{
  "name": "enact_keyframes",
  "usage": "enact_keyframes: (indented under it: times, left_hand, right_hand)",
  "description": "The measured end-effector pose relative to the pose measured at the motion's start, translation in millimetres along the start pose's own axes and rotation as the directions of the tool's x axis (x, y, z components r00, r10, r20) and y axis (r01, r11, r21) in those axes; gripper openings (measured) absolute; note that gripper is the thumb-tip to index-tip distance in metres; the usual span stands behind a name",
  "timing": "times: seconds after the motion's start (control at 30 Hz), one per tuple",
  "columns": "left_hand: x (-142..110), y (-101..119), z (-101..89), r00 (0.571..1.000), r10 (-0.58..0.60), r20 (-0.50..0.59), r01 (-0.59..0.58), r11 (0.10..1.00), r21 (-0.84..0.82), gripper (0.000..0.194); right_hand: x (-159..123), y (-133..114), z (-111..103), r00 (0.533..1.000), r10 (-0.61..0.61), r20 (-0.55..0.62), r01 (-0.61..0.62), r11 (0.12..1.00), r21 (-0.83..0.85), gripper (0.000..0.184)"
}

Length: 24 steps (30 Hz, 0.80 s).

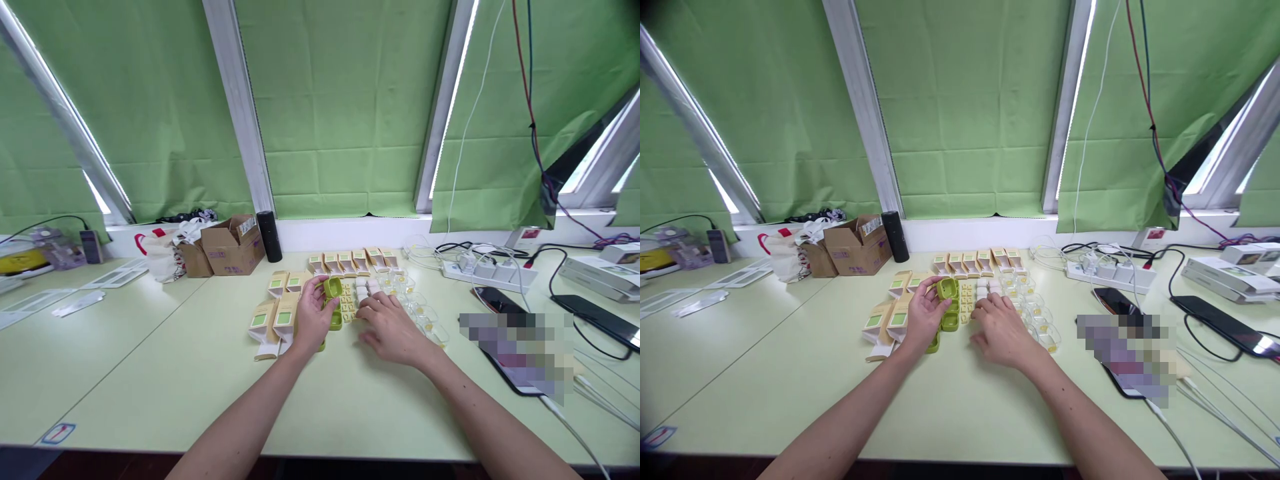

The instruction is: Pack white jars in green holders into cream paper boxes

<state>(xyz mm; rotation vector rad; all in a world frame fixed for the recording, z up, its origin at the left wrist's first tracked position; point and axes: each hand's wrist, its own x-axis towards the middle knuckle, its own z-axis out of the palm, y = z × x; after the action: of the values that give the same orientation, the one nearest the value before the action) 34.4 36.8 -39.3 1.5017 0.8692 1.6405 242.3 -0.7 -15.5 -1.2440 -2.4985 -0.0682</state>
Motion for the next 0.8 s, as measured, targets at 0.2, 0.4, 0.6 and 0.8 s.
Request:
enact_keyframes:
  times: [0.2, 0.4, 0.6, 0.8]
  left_hand:
    - [0, 5, 1.8, 0.999, -0.035, 0.027, 0.038, 0.996, -0.087, 0.056]
    - [-2, 9, 3.0, 0.997, -0.053, 0.049, 0.059, 0.989, -0.136, 0.058]
    - [-1, 10, 2.2, 0.997, -0.047, 0.056, 0.053, 0.991, -0.122, 0.058]
    - [-4, 11, 3.2, 0.997, -0.029, 0.072, 0.035, 0.997, -0.076, 0.055]
  right_hand:
    - [3, -11, 17, 0.997, -0.074, 0.012, 0.074, 0.994, -0.077, 0.029]
    - [6, -10, 23, 0.998, -0.062, 0.015, 0.064, 0.993, -0.102, 0.037]
    - [7, -4, 16, 0.973, -0.066, -0.221, 0.074, 0.997, 0.028, 0.014]
    - [9, 1, 13, 0.817, 0.189, -0.545, 0.105, 0.881, 0.462, 0.014]
